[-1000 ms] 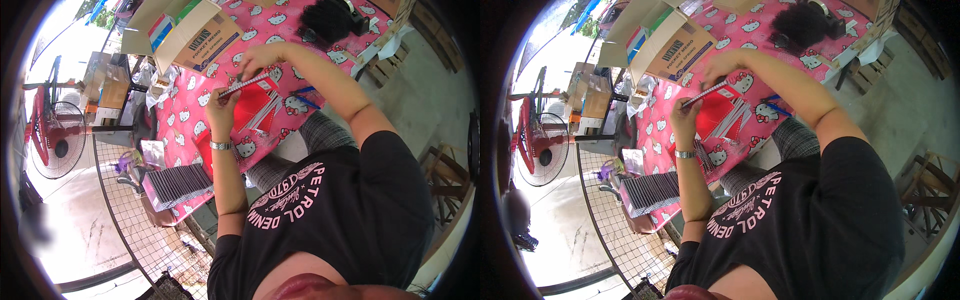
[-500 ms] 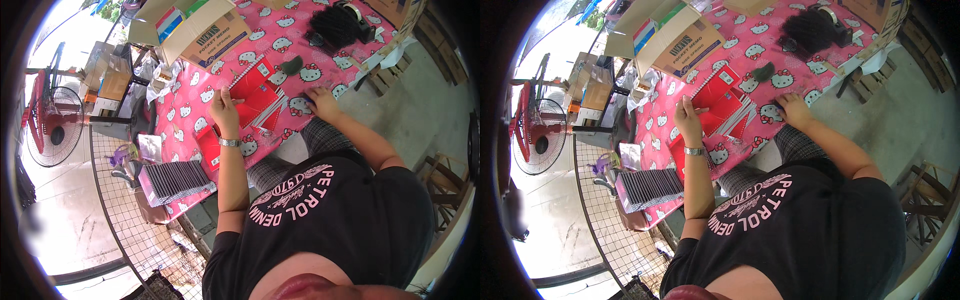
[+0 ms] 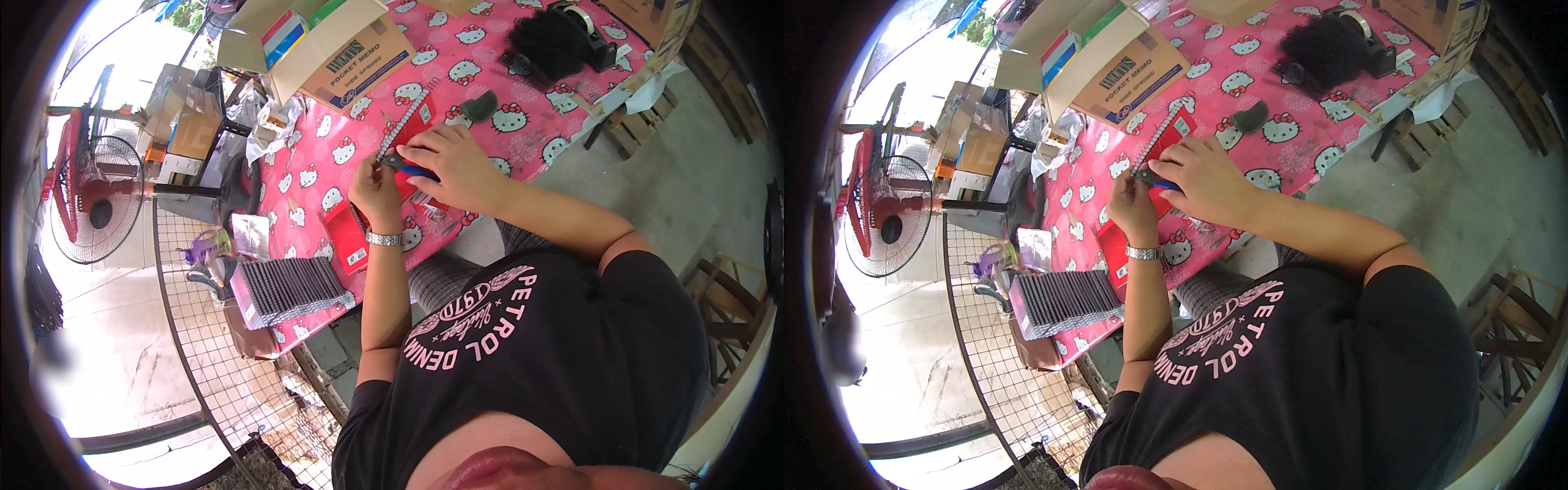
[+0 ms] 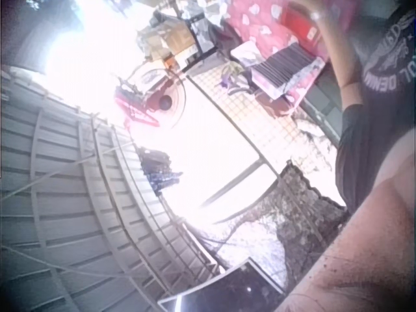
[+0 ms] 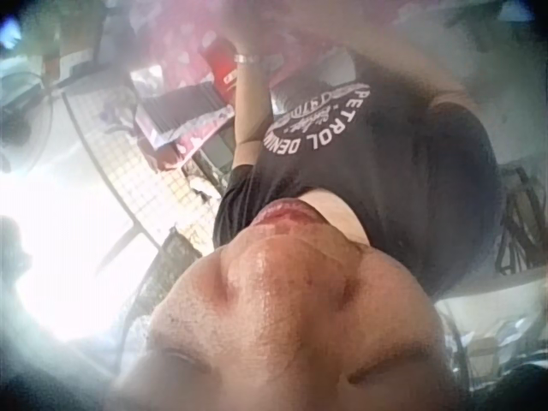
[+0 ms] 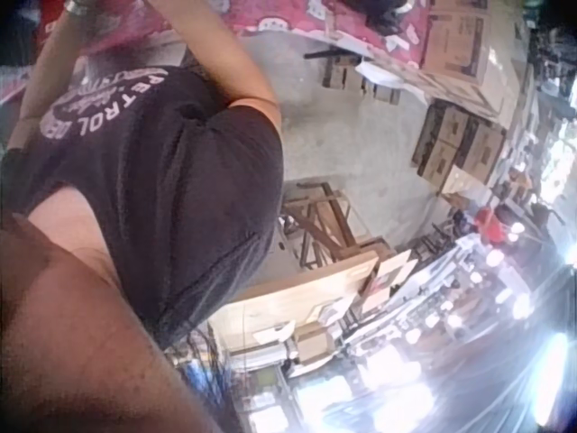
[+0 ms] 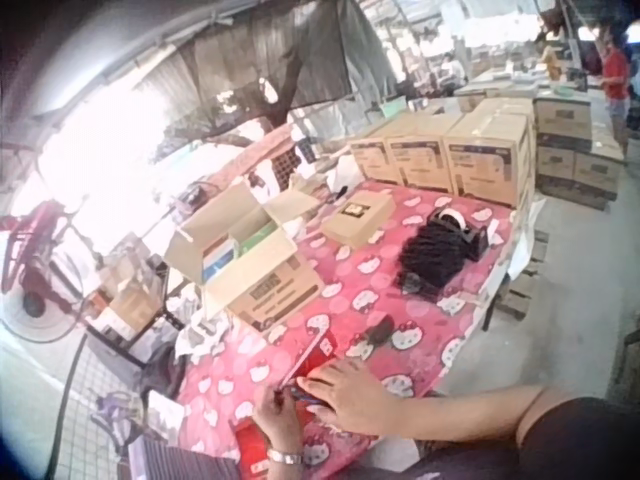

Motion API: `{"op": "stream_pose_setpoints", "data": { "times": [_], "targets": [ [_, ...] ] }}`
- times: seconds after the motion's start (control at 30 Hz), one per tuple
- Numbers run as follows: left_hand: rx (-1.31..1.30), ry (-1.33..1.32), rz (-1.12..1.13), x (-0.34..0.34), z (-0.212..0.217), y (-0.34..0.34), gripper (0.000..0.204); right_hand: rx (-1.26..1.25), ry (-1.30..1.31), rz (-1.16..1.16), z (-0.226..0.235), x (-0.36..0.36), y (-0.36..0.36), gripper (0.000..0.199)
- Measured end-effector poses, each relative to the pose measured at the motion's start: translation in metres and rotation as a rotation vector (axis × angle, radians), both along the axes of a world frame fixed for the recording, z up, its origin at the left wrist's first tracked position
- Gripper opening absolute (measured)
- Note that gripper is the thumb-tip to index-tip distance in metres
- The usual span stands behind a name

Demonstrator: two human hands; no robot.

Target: The person assembles small red spiral-bound notepads by inserting metal wire coils into the pre-punched holes of the covers and internal pages, then places the finished pads into a stack.

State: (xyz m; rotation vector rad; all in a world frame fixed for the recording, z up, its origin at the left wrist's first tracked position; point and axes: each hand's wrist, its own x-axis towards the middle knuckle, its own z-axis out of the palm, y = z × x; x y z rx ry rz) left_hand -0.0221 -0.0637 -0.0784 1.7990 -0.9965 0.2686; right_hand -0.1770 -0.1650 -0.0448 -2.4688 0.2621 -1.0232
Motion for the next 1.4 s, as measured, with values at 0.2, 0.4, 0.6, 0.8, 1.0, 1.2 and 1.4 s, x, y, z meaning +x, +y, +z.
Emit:
{"op": "stream_pose_setpoints", "data": {
  "times": [0.2, 0.4, 0.6, 0.8, 1.0, 1.2, 1.4],
  "targets": [
    [-0.018, -0.549, 0.045, -0.003, 0.015, 0.013, 0.019, 1.225, 0.3, 0.52, 0.008, -0.001, -0.014, 0.035],
    [-0.528, 0.404, 0.234, 0.015, 0.016, 0.067, 0.015, 0.423, -0.062, -0.008, -0.032, -0.017, -0.055, 0.037],
    [0.02, 0.344, 0.517, 0.035, -0.044, 0.173, 0.022, 0.072, 0.371, -0.292, -0.166, -0.054, -0.092, 0.031],
    [0.581, -0.239, 0.69, 0.034, -0.047, 0.172, 0.019, 0.061, 0.32, -0.564, -0.175, -0.021, -0.198, 0.026],
    [0.319, -0.39, -0.049, -0.004, 0.014, 0.047, 0.021, -0.235, 0.614, -0.722, -0.184, -0.017, -0.255, 0.024],
    [0.632, -0.5, -0.268, -0.038, 0.023, -0.005, 0.025, -0.109, 0.43, -0.624, -0.152, -0.016, -0.255, 0.033],
    [0.684, -0.21, -0.374, -0.017, 0.063, -0.003, 0.019, 0.175, -0.064, -0.168, -0.089, -0.017, -0.196, 0.042]
  ]
}}
